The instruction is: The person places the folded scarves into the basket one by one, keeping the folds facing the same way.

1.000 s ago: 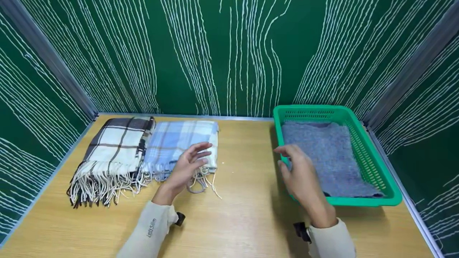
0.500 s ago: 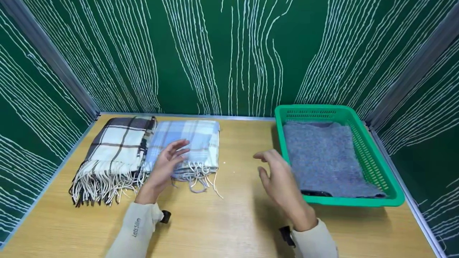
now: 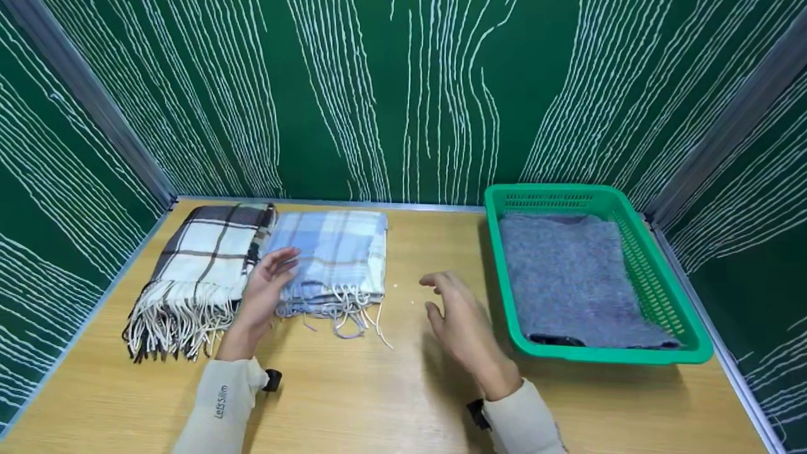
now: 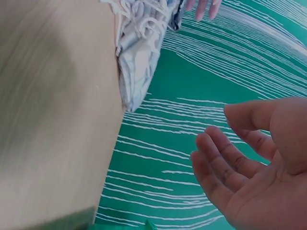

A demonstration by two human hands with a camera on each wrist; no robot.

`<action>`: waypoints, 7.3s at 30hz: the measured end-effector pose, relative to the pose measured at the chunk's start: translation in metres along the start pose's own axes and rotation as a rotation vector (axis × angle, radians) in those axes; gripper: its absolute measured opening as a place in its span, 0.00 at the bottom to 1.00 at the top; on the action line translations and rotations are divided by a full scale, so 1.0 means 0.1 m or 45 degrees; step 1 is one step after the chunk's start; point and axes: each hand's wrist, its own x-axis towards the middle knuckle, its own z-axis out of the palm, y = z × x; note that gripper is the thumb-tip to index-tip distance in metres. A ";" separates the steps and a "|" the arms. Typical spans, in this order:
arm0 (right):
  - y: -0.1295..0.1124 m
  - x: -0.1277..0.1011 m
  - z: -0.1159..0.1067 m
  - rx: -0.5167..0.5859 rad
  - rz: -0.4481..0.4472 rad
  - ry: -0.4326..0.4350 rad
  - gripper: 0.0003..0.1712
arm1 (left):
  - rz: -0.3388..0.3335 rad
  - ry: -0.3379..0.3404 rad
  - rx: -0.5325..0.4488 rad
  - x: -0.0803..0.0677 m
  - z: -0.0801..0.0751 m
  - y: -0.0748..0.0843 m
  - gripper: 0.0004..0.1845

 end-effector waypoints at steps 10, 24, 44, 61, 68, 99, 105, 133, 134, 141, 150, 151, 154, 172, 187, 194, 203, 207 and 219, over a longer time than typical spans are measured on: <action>0.07 0.09 0.21 0.115 0.077 -0.027 0.20 | -0.065 0.118 0.130 0.02 -0.16 0.03 0.25; 0.13 0.18 0.47 0.246 0.209 0.023 0.20 | -0.139 0.173 0.282 0.08 -0.27 -0.04 0.24; 0.16 0.38 0.68 0.335 0.369 -0.106 0.25 | -0.139 0.063 0.789 0.09 -0.21 -0.08 0.25; 0.17 0.45 0.72 0.335 0.396 -0.113 0.26 | -0.003 0.155 1.040 0.06 -0.10 -0.15 0.16; 0.20 0.49 0.74 0.356 0.400 -0.113 0.25 | -0.057 0.146 1.060 0.07 -0.10 -0.14 0.22; 0.27 0.51 0.76 0.432 0.472 -0.098 0.24 | 0.000 0.117 0.959 0.08 -0.25 -0.28 0.25; 0.27 0.51 0.80 0.454 0.482 -0.096 0.23 | -0.052 0.063 0.938 0.07 -0.25 -0.26 0.27; 0.19 0.56 0.88 0.571 0.670 -0.175 0.39 | -0.035 -0.143 0.908 -0.01 -0.26 -0.20 0.27; 0.18 0.57 0.88 0.565 0.676 -0.171 0.39 | -0.036 -0.148 0.903 -0.01 -0.25 -0.20 0.27; 0.17 0.59 0.89 0.531 0.727 -0.168 0.41 | -0.024 -0.165 0.863 -0.02 -0.27 -0.23 0.24; 0.22 0.59 0.87 0.526 0.779 -0.206 0.50 | -0.019 -0.184 0.691 -0.02 -0.28 -0.24 0.23; 0.23 0.59 0.87 0.528 0.784 -0.209 0.51 | -0.039 -0.183 0.681 -0.02 -0.28 -0.24 0.23; 0.25 0.58 0.87 0.557 0.797 -0.200 0.50 | -0.135 -0.164 0.629 -0.01 -0.26 -0.22 0.19; 0.23 0.51 0.82 0.830 0.828 -0.155 0.34 | -0.400 0.006 0.367 0.02 -0.26 -0.20 0.24; 0.23 0.43 0.77 0.946 0.806 -0.196 0.37 | -0.437 -0.006 0.298 0.00 -0.25 -0.20 0.24; 0.24 0.42 0.77 0.922 0.803 -0.171 0.36 | -0.409 0.000 0.289 0.00 -0.24 -0.21 0.26; 0.23 0.41 0.76 0.862 0.746 -0.119 0.35 | -0.392 -0.009 0.262 0.02 -0.21 -0.18 0.27; 0.22 0.40 0.73 0.828 0.745 -0.110 0.34 | -0.379 -0.017 0.242 0.00 -0.19 -0.15 0.28; 0.14 0.37 0.56 0.770 0.705 -0.100 0.35 | -0.326 -0.046 0.188 -0.03 -0.13 -0.11 0.27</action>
